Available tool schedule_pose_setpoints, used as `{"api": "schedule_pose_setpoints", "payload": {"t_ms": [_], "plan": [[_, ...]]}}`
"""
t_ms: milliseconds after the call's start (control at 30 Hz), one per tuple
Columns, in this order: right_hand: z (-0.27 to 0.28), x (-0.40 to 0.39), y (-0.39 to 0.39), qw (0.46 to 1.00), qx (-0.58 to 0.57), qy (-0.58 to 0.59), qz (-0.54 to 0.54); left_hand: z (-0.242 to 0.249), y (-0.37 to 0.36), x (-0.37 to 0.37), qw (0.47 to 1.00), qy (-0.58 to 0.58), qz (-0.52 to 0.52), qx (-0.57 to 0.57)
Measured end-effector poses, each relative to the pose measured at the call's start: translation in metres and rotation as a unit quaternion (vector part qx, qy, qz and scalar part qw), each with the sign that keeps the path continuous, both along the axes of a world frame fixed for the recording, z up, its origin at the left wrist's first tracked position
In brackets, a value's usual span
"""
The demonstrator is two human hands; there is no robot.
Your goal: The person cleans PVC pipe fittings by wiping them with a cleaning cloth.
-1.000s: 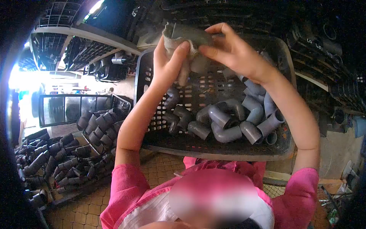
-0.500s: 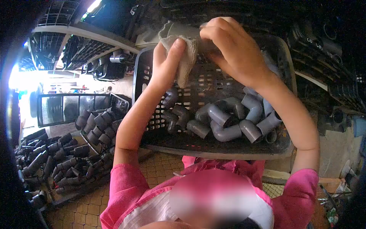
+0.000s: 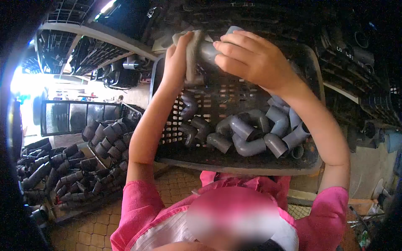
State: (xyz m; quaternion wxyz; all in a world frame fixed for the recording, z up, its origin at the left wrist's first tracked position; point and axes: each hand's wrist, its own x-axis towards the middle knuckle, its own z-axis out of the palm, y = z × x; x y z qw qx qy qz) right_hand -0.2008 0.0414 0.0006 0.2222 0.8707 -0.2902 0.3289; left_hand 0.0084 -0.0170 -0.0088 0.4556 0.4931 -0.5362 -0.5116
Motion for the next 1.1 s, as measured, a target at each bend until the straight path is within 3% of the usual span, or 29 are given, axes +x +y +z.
{"api": "schedule_pose_setpoints", "payload": {"t_ms": [33,133,233,333,400,500,600,667,733,867,933,1100], "plan": [[-0.002,0.000,0.000,0.998,0.043,-0.043,-0.002,0.003,-0.003,0.004,0.999,0.006,0.025,0.023],[-0.004,0.004,0.000,0.978,0.141,-0.156,-0.005,-0.015,-0.020,0.020,0.987,-0.077,0.008,-0.143],[-0.006,0.005,0.000,0.944,0.209,-0.248,-0.061,0.005,-0.009,0.021,0.987,-0.031,-0.100,-0.126],[-0.011,0.009,0.001,0.819,0.372,-0.436,-0.040,0.011,0.002,0.011,0.965,-0.073,-0.178,-0.176],[-0.016,0.007,-0.004,0.835,0.365,-0.412,-0.028,0.019,0.007,0.014,0.918,-0.261,-0.197,-0.224],[-0.007,0.013,0.004,0.821,0.409,-0.398,-0.016,0.028,0.000,0.024,0.927,-0.247,-0.174,-0.225],[-0.015,0.017,0.003,0.821,0.447,-0.356,-0.024,0.060,-0.011,0.049,0.937,-0.233,-0.111,-0.234],[-0.021,0.011,0.003,0.807,0.544,-0.232,-0.010,0.069,-0.035,0.072,0.920,-0.291,-0.049,-0.258],[-0.036,0.001,-0.002,0.767,0.636,-0.073,0.036,0.072,-0.062,0.090,0.889,-0.375,-0.003,-0.263],[-0.059,0.005,0.014,0.696,0.693,0.178,0.058,0.035,-0.131,0.109,0.792,-0.554,0.053,-0.250],[-0.058,0.015,0.018,0.654,0.711,0.251,0.060,0.029,-0.144,0.095,0.793,-0.572,0.084,-0.190],[-0.069,0.016,0.018,0.665,0.699,0.255,0.068,-0.007,-0.205,0.063,0.772,-0.503,0.178,-0.346]]}}
